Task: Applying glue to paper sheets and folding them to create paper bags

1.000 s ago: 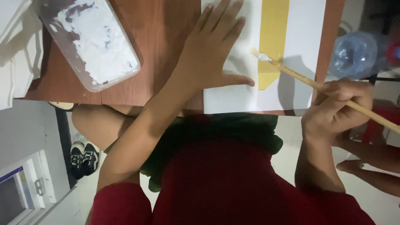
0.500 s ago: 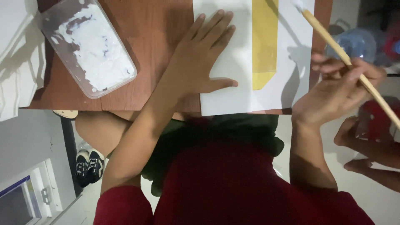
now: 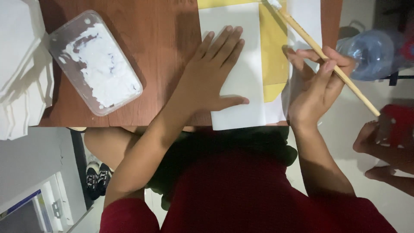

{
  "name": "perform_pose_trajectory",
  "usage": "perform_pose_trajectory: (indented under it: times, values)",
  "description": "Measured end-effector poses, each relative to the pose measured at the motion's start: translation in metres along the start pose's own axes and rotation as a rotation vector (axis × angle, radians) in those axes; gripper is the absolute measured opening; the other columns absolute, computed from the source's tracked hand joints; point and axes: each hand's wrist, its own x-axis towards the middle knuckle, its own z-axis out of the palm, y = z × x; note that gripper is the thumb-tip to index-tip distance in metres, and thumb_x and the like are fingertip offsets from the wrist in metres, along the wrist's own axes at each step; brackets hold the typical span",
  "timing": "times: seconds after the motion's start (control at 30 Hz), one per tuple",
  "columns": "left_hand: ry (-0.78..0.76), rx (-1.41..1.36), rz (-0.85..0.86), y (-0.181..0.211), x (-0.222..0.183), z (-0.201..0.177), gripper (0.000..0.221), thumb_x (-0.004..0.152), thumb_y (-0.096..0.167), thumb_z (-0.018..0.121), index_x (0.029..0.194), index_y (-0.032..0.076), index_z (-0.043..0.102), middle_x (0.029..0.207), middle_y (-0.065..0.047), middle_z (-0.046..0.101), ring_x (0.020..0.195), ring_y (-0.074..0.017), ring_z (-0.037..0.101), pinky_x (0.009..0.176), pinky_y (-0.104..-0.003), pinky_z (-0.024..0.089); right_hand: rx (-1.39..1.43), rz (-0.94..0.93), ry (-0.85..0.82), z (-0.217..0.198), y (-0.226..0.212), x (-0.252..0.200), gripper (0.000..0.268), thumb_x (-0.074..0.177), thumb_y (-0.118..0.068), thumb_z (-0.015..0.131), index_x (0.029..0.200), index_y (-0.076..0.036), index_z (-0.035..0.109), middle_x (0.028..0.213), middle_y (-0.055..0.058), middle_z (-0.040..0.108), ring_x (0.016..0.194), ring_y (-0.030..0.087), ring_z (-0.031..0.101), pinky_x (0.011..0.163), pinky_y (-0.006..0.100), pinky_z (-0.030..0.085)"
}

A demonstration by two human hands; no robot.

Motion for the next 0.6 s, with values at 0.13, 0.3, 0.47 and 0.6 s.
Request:
perform_pose_trajectory:
  times: [0.13, 0.3, 0.47, 0.6]
  values:
    - [-0.002, 0.002, 0.011, 0.0, 0.0, 0.002, 0.121, 0.09, 0.084, 0.073, 0.162, -0.003, 0.029, 0.169, -0.018, 0.02, 0.157, -0.0286, 0.011, 0.13, -0.048, 0.006, -0.09, -0.071, 0.051, -0.005, 0.007, -0.007, 0.029, 0.121, -0.04, 0.03, 0.137, -0.017, 0.037, 0.116, 0.016, 0.058, 0.113, 0.036, 0.066, 0.119, 0.058, 0.057]
    - [-0.008, 0.014, -0.011, 0.002, 0.001, -0.002, 0.125, 0.087, 0.088, 0.075, 0.163, 0.001, 0.029, 0.17, -0.016, 0.021, 0.157, -0.0266, 0.012, 0.13, -0.047, 0.007, -0.219, -0.243, 0.265, -0.04, 0.022, -0.027, 0.032, 0.118, -0.042, 0.04, 0.127, -0.012, 0.047, 0.089, 0.014, 0.057, 0.079, 0.03, 0.062, 0.08, 0.045, 0.059]
    - [-0.023, 0.034, -0.025, 0.005, -0.001, -0.009, 0.127, 0.086, 0.086, 0.079, 0.164, 0.003, 0.025, 0.171, -0.013, 0.02, 0.158, -0.0243, 0.013, 0.131, -0.045, 0.007, -0.187, -0.259, 0.265, -0.064, 0.006, -0.041, 0.033, 0.114, -0.048, 0.042, 0.109, -0.016, 0.049, 0.072, 0.006, 0.049, 0.058, 0.024, 0.054, 0.049, 0.032, 0.042]
    - [-0.017, 0.058, -0.006, 0.004, 0.0, -0.002, 0.128, 0.087, 0.088, 0.075, 0.163, -0.002, 0.025, 0.17, -0.016, 0.019, 0.158, -0.0271, 0.013, 0.13, -0.046, 0.008, -0.408, -0.458, 0.038, -0.054, -0.006, -0.028, 0.036, 0.116, -0.044, 0.038, 0.113, -0.009, 0.046, 0.065, 0.003, 0.042, 0.054, 0.017, 0.036, 0.064, 0.033, 0.038]
